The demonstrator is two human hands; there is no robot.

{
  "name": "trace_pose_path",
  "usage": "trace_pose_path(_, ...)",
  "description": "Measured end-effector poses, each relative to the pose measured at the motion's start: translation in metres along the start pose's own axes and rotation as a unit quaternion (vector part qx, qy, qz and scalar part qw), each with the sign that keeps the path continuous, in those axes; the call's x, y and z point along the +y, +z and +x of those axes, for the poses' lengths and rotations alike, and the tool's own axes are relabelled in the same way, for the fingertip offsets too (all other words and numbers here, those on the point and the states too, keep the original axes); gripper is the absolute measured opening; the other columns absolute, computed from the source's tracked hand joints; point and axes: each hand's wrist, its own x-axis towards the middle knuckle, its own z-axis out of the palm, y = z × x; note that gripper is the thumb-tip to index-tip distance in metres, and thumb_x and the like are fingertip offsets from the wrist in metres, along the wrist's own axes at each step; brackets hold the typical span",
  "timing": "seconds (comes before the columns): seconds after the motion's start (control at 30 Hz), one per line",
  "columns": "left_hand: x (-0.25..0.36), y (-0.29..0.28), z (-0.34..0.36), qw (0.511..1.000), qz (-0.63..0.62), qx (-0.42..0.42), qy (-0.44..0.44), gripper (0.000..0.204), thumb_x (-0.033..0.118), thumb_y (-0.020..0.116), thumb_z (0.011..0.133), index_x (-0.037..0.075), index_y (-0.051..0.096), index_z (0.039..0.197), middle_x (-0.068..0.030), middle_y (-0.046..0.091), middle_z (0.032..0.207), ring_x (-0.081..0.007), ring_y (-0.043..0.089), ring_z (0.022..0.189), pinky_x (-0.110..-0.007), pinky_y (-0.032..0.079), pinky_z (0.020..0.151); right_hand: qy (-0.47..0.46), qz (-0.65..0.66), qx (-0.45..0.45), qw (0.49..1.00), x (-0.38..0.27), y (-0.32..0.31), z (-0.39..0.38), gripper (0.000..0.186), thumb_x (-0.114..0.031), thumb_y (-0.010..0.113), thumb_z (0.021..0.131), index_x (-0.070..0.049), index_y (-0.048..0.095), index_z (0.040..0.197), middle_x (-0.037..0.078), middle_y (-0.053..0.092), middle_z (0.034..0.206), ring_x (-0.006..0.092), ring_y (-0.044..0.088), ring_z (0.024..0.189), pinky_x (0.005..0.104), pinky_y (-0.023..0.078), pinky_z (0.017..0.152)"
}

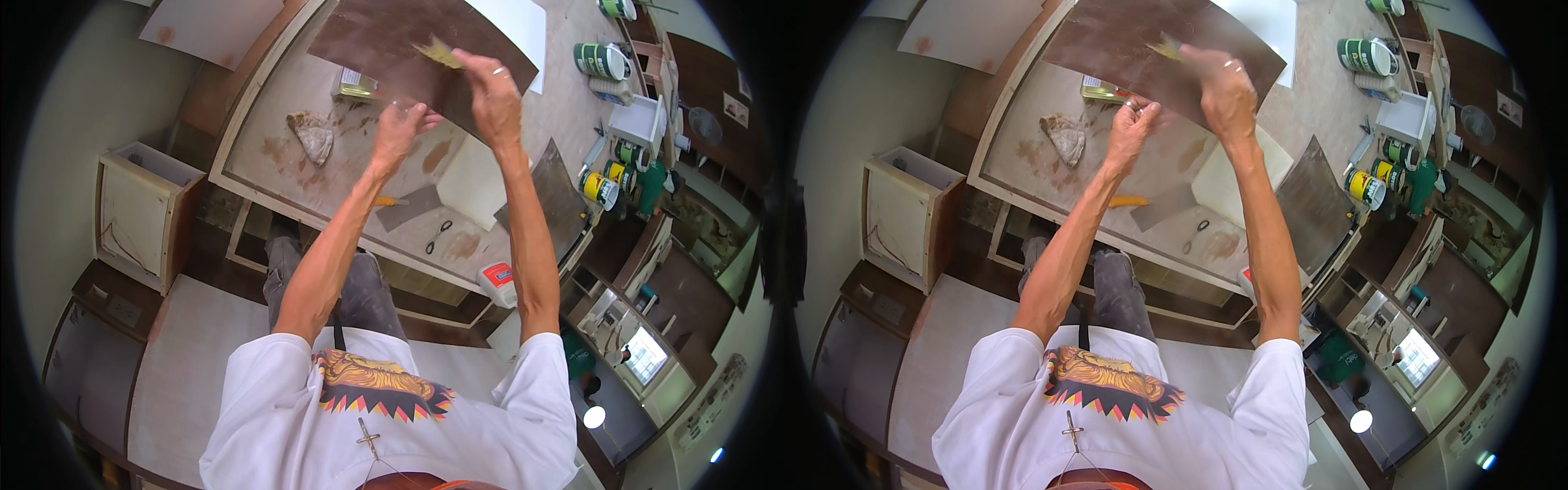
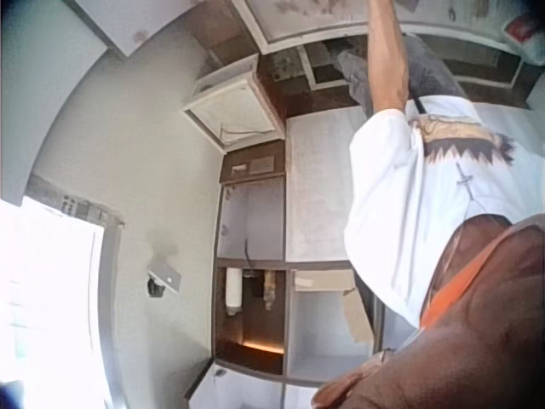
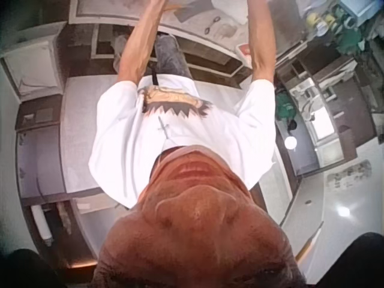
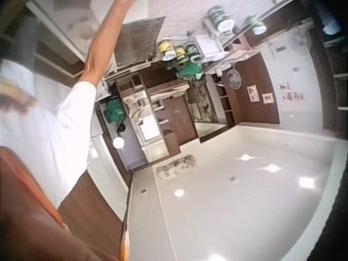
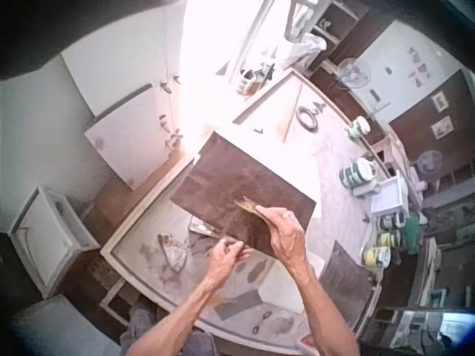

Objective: The person pours a liquid finish from a can onto a sanding block and rubs it onto a flat wooden board. They then apply the finish to the edges of a wooden cabinet frame, repeatedly dipping the sanding block into the can to reload the finish.

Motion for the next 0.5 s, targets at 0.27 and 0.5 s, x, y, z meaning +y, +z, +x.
trace_pose_path(0.27,0.007,0.001,0.009,0.999,0.033,0.005,0.013,0.026,0.014,0.060,0.107,-0.007,0.057,0.122,-0.0164,0.070,0.111,-0.0229,0.075,0.099,-0.030,0.064,0.088,-0.025,-0.034,-0.067,0.997,-0.012,0.001,-0.045,0.046,0.007,0.059,0.087,-0.017,0.077,0.123,0.007,0.073,0.113,0.0291,0.068,0.104,0.0412,0.055,0.091)
trace_pose_path(0.5,0.009,-0.023,-0.003,0.999,0.027,-0.023,0.020,0.029,0.029,0.056,0.111,0.002,0.054,0.122,-0.0131,0.066,0.119,-0.0281,0.069,0.117,-0.041,0.054,0.106,0.195,-0.006,0.067,0.979,0.013,-0.037,-0.058,0.028,-0.008,0.059,0.103,-0.009,0.073,0.127,0.016,0.073,0.117,0.0351,0.070,0.105,0.0418,0.054,0.091)
